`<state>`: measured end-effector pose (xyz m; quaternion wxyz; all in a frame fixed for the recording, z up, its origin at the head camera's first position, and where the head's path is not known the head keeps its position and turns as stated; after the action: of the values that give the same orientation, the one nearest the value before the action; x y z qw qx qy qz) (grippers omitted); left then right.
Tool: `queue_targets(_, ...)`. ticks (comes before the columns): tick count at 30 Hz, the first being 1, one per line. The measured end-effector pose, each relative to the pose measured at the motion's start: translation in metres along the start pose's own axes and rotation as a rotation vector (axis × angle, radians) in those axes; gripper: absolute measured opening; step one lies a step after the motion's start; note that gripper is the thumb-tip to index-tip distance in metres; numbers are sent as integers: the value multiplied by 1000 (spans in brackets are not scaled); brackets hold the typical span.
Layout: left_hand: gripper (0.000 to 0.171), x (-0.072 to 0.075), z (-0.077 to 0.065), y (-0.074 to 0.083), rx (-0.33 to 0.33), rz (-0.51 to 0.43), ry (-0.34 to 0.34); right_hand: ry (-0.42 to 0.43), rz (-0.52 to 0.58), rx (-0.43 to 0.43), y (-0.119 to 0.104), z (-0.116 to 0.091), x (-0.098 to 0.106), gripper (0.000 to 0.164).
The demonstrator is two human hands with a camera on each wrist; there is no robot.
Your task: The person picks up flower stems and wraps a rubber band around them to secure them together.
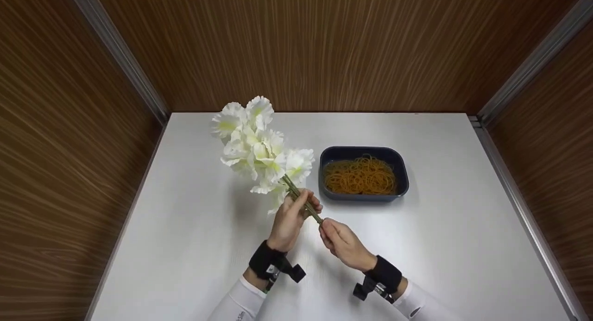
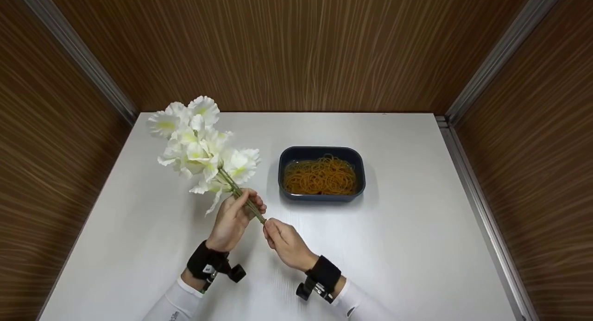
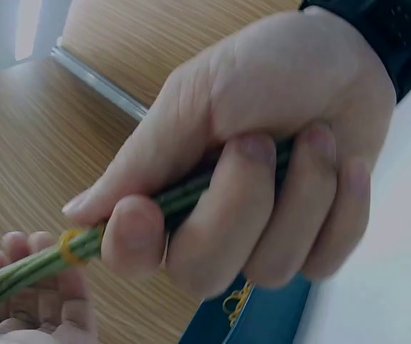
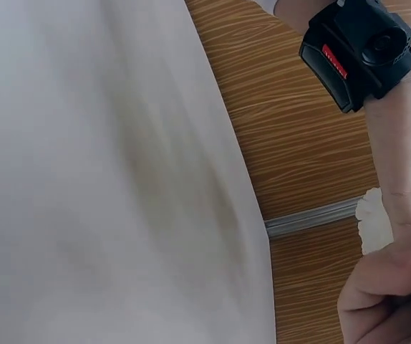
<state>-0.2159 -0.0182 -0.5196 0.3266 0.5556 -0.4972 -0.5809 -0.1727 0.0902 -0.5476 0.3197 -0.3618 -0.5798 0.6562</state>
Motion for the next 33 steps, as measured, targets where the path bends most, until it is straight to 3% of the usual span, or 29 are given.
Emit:
queue_targets(5,35,8,2,8,-44,250,63,82,25,29,-1,1,5,46)
queue_targets(8,34,11,2,12,-98,362,112,149,27,31,3,0,7,45)
queue_targets(13,33,13,2,13,-153,417,160,213,-13,44,10,-1,2,44)
queue_targets(20,29,15,2,17,-175,464,137,140,9,96,7,0,2,41)
queue_targets(27,29,24,4,22,-146,524,105,261,-134,57,-6,-4,43,34)
queue_targets(33,26,37,14,24,-108,592,80,402,-390,47,-28,-16,87,30)
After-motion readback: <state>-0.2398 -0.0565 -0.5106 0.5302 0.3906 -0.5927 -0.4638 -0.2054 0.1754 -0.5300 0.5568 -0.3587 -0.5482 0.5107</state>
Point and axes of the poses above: each hand's wrist, its own z-axis towards the middle knuckle, its own x-axis out of the back of the hand, y = z × x, the point moved 9 cm from there along z, towards the middle knuckle, and after that the axes turned 9 degrees about z, right-handed, at the moved point
